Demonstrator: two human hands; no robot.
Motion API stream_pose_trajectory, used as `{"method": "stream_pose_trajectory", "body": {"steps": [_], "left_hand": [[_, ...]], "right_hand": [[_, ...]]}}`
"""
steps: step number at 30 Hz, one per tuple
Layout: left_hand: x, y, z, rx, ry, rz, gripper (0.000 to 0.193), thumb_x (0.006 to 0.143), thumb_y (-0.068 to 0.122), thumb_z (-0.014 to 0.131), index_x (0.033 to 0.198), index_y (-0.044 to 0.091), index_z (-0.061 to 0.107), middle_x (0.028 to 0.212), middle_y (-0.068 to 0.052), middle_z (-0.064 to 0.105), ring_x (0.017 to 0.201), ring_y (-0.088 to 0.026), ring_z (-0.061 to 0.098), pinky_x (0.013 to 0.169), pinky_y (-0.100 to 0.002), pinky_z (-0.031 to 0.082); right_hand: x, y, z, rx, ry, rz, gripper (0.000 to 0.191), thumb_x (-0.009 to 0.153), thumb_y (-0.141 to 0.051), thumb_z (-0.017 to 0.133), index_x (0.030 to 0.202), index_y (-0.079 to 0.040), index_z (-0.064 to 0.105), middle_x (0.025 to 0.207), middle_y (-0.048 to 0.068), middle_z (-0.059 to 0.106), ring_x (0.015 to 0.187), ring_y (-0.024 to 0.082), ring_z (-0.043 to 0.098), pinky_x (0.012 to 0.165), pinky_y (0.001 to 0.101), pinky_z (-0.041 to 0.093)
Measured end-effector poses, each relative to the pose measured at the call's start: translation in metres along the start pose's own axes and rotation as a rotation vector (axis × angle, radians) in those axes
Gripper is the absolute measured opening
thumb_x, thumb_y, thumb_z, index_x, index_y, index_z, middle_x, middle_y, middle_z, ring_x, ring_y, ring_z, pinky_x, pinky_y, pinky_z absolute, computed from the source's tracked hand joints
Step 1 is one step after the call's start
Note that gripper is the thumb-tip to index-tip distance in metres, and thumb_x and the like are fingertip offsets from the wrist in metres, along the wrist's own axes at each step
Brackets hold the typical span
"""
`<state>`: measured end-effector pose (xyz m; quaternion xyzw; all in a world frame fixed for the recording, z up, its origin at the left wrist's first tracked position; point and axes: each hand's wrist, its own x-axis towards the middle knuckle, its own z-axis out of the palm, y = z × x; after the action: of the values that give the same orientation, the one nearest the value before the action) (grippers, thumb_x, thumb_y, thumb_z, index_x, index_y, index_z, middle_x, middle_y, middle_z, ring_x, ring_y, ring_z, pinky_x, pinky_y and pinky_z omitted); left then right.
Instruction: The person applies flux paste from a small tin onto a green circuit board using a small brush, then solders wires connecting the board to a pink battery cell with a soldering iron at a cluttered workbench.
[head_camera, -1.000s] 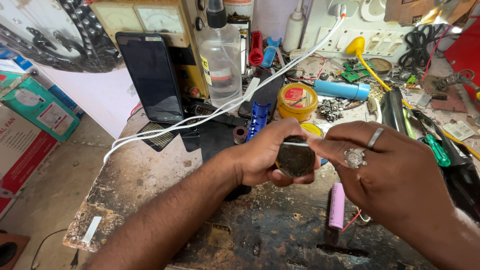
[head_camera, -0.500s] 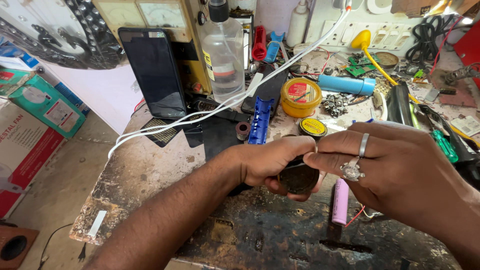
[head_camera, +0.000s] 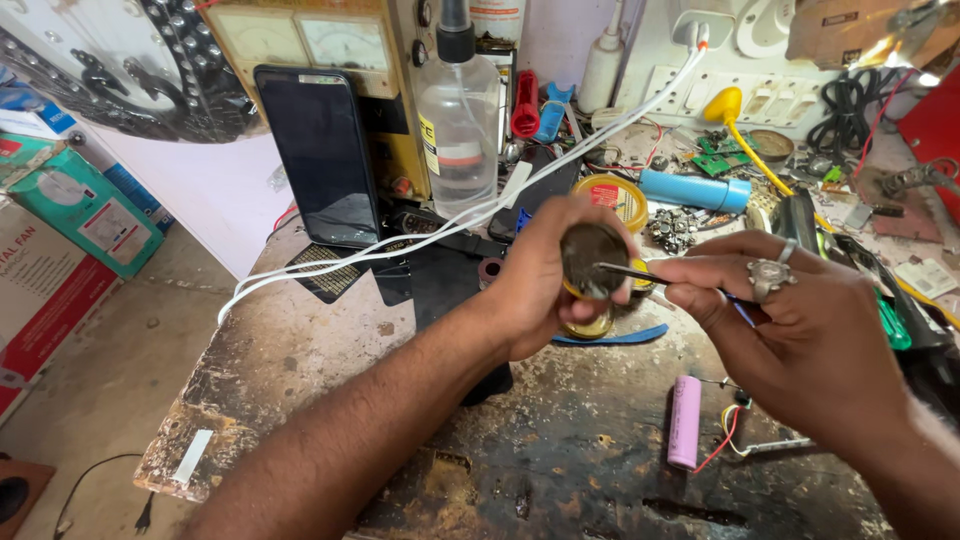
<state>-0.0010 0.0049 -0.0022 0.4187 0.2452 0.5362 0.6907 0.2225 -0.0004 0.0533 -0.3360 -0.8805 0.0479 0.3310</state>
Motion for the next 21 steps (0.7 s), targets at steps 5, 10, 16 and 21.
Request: {"method": "stream_pose_trajectory", "body": {"steps": [5,10,16,21], "left_hand": [[0.003,0.004,0.004,-0.017,0.194,0.148,0.043,0.105,0.043,0.034,0.097,0.01,0.059,0.069,-0.009,0.061,0.045,-0.011,0.045,0.04,-0.024,0.031],[0.005,0.001,0.008,0.094,0.373,0.192,0.041,0.103,0.039,0.031,0.093,0.01,0.058,0.07,-0.008,0.063,0.05,-0.012,0.05,0.043,-0.026,0.039],[0.003,0.003,0.011,0.205,0.471,0.274,0.04,0.102,0.035,0.029,0.093,0.01,0.058,0.069,-0.008,0.064,0.058,-0.013,0.057,0.044,-0.027,0.043],[0.001,0.004,0.016,0.204,0.496,0.319,0.039,0.101,0.033,0.029,0.091,0.007,0.057,0.068,-0.009,0.063,0.056,-0.014,0.054,0.043,-0.028,0.042]], "right_hand": [[-0.005,-0.019,0.014,-0.012,0.142,-0.001,0.021,0.094,-0.017,0.074,0.114,-0.013,0.078,0.103,0.008,0.074,0.083,0.019,0.072,0.072,0.0331,0.055],[-0.011,-0.03,0.027,-0.084,0.163,-0.101,0.023,0.094,-0.015,0.074,0.117,-0.015,0.077,0.106,0.007,0.071,0.085,0.02,0.071,0.073,0.0346,0.057],[-0.015,-0.032,0.027,-0.225,0.126,-0.194,0.031,0.087,-0.007,0.074,0.116,-0.016,0.077,0.103,0.005,0.068,0.081,0.024,0.069,0.068,0.0383,0.056],[-0.015,-0.034,0.028,-0.263,0.114,-0.188,0.034,0.085,-0.005,0.076,0.117,-0.017,0.077,0.101,0.004,0.067,0.08,0.023,0.069,0.068,0.0387,0.056]]}}
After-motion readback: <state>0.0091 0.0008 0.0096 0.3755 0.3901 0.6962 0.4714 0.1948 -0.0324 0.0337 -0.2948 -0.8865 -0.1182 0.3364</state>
